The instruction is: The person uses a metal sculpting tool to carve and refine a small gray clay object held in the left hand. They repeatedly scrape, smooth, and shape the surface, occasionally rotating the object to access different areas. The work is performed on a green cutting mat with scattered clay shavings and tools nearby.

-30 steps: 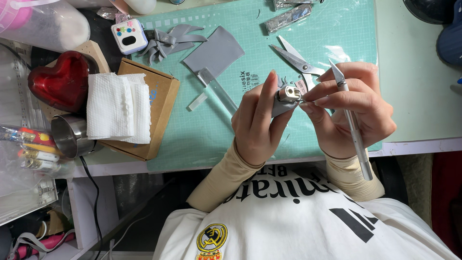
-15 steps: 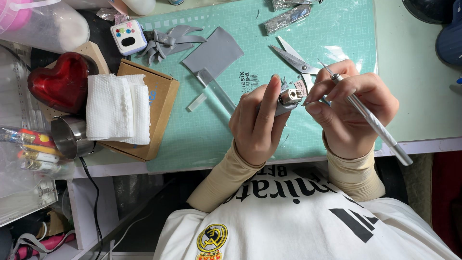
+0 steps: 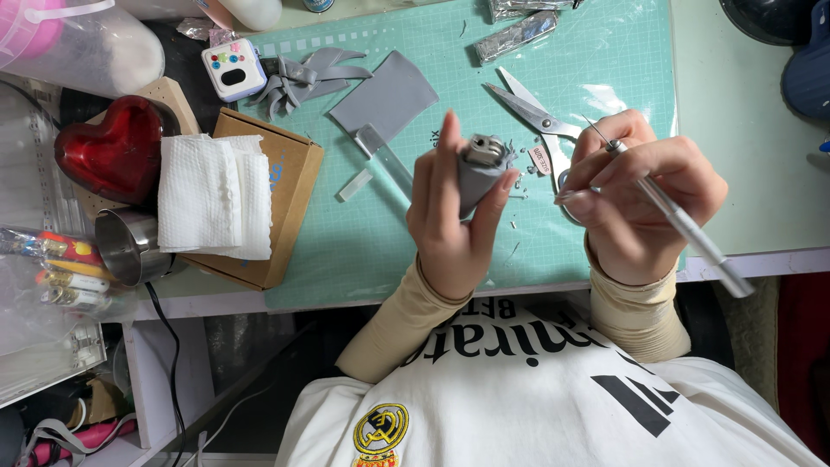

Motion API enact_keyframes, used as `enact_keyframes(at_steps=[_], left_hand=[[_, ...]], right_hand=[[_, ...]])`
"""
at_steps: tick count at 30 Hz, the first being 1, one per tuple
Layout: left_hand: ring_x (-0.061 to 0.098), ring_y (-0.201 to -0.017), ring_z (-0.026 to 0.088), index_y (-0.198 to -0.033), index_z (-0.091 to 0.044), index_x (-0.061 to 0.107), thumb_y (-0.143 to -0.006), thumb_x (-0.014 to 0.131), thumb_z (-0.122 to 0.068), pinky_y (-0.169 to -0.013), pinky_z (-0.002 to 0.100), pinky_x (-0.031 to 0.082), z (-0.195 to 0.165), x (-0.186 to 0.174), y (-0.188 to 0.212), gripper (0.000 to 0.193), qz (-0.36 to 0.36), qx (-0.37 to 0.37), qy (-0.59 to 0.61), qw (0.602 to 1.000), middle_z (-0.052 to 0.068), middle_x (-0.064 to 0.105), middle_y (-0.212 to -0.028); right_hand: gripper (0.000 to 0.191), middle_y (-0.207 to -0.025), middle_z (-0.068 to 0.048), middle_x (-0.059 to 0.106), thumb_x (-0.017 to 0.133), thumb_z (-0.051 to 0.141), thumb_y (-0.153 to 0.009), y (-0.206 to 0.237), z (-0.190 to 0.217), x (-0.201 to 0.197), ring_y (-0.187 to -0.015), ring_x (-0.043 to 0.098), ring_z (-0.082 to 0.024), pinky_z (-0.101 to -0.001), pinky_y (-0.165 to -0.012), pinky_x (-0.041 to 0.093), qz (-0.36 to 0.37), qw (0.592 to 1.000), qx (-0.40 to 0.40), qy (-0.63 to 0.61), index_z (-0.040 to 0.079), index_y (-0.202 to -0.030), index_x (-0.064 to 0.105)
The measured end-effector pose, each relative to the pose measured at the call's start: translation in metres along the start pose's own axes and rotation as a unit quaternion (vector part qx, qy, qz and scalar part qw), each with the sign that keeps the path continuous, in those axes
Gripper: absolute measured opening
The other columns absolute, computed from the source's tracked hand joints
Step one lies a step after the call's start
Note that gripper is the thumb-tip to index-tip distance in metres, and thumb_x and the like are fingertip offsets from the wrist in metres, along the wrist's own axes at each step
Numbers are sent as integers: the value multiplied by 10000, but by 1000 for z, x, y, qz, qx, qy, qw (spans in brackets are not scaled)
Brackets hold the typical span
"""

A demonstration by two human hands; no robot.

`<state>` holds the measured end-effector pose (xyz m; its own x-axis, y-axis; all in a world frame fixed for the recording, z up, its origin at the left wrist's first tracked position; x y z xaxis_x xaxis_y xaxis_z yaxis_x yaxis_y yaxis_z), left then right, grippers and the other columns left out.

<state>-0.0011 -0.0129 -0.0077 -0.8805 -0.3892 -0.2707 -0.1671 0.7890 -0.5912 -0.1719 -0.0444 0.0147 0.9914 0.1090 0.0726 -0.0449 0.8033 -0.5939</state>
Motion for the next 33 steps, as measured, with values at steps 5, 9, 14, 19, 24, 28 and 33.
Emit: enact_keyframes(at_steps=[5,9,14,19,24,28,33], left_hand=[[583,-855,108,-1575,24,345,-1090,711,-144,-726,201,486,0,-5,0,631,13,-48,65,997,56,589,-1061],[582,-804,65,-1617,17,284,-1131,658,-127,-713,186,507,2,-7,2,630,65,-93,214,970,39,628,-1052],[608,-754,68,-1666,-36,133,-1149,623,-141,-676,188,525,2,-8,3,720,114,-104,290,945,63,648,-1074],[616,-711,74,-1559,-42,-5,-1093,549,-242,-630,209,506,3,-5,-3,751,152,-152,485,847,117,642,-1172],[610,-1001,160,-1490,-61,303,-1159,490,-365,-808,290,546,4,-10,-5,487,176,-122,481,850,104,575,-1232],[632,-1014,178,-1534,-20,365,-1199,386,-361,-920,322,535,4,-10,-5,479,173,-116,428,880,112,540,-1391],[663,-957,130,-1619,-38,311,-1225,348,-347,-904,292,550,2,-7,-3,502,176,-130,426,878,61,670,-1096]], right_hand=[[366,-885,-160,637,804,-144,-766,1,2,6,-851,638,-210,-259,-647,572,27,999,-18,-5,18,-997,572],[287,-861,-193,660,738,-148,-809,-1,4,10,-890,652,-249,-300,-626,634,-10,1000,-13,-7,-4,-998,577],[116,-925,-223,682,627,-87,-976,0,5,10,-900,699,-254,-331,-685,637,-9,999,-32,1,-7,-1057,607],[229,-847,-170,691,618,90,-1050,3,4,9,-801,685,-211,-322,-678,539,-35,997,-61,12,-42,-1236,607],[285,-794,-126,635,643,204,-1030,5,-1,3,-672,572,-170,-293,-592,450,-60,994,-52,-81,-36,-1182,669],[182,-784,-147,647,707,155,-1000,7,-3,-2,-656,554,-205,-322,-601,463,-44,991,-3,-124,-13,-1063,676],[234,-809,-141,666,768,198,-947,6,-3,-2,-739,581,-230,-333,-684,470,-13,991,8,-134,2,-990,648]])
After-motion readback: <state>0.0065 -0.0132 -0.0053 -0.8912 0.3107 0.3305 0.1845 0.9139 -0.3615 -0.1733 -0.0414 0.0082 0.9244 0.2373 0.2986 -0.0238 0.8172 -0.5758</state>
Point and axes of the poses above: each hand's wrist, its own y-axis away from the middle knuckle, its own x-axis out of the palm, z = x × y, the point moved 1 cm from there along -y, towards the middle knuckle
